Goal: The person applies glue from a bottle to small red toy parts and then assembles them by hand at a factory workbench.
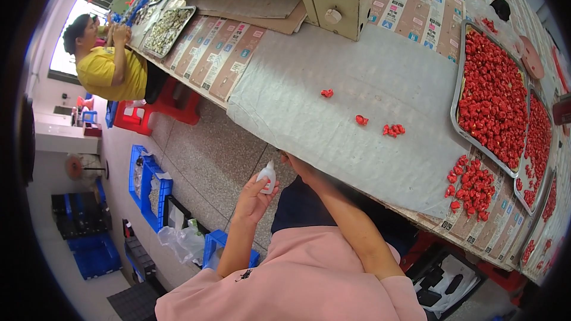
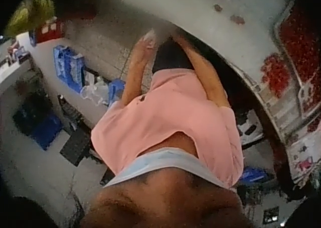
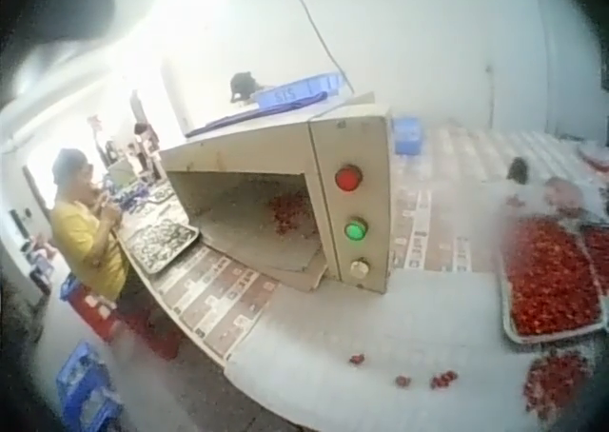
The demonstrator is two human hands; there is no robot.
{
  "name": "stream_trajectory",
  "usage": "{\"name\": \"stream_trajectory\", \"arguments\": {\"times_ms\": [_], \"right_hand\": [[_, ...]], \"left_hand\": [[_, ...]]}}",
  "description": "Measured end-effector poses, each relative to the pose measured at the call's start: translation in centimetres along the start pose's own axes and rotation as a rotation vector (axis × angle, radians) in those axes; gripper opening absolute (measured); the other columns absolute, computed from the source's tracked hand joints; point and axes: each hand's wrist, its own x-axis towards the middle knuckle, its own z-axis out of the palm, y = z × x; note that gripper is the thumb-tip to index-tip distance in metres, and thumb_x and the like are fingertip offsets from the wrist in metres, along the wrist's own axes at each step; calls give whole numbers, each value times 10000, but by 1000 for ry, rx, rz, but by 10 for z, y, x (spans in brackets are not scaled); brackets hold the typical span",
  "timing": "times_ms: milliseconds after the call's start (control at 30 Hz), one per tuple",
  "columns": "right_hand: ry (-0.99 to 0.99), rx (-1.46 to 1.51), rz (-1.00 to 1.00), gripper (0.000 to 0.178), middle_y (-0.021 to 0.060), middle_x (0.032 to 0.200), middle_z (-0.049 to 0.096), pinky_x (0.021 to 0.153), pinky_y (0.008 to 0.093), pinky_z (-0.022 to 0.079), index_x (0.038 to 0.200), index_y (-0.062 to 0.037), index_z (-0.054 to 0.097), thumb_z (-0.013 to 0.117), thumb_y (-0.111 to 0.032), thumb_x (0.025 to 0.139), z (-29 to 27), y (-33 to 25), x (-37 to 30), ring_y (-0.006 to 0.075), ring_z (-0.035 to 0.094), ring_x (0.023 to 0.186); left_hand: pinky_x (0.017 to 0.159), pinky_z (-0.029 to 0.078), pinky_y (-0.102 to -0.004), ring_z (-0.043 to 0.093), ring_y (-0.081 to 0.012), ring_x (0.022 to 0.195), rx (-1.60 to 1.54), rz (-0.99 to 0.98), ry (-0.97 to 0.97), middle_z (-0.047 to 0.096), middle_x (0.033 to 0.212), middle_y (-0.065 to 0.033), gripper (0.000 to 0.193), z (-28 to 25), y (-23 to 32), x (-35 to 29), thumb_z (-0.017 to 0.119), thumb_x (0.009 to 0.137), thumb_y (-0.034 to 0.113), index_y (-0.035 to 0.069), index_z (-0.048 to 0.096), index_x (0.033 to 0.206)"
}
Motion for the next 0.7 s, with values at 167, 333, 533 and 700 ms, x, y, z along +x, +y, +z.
{"name": "stream_trajectory", "arguments": {"times_ms": [167, 333, 533, 700], "right_hand": [[-9, 3, -2, 375, 1, 611, 525, 425, 234, 264, 702, -112, 530, 509, -458, 843, 0, 1, 1, 69, 389, 483], [12, -11, -10, 359, 3, 610, 528, 417, 230, 257, 708, -108, 538, 515, -440, 843, -1, 1, 0, 69, 383, 467], [40, 10, -9, 369, 5, 630, 543, 426, 225, 272, 726, -111, 547, 523, -460, 843, 1, 4, 2, 66, 419, 485], [-29, -15, 1, 367, -1, 659, 548, 433, 221, 276, 784, -116, 552, 542, -480, 834, -3, 3, 2, 66, 462, 524]], "left_hand": [[758, 508, -304, 595, -204, 895, 2, -3, 4, 588, 1011, -124, 284, 1, 1, -1, 561, 896, 107, -1, 494, 1150], [759, 509, -305, 596, -207, 896, 15, -5, 8, 587, 1015, -128, 291, 0, 1, 0, 556, 896, 99, -3, 488, 1160], [761, 509, -308, 595, -211, 899, 0, -14, 28, 582, 1018, -135, 299, -1, 0, 0, 556, 893, 91, -12, 481, 1164], [760, 510, -309, 594, -214, 911, -10, -4, 7, 575, 1035, -138, 309, -2, 0, 0, 559, 890, 87, -15, 474, 1169]]}}
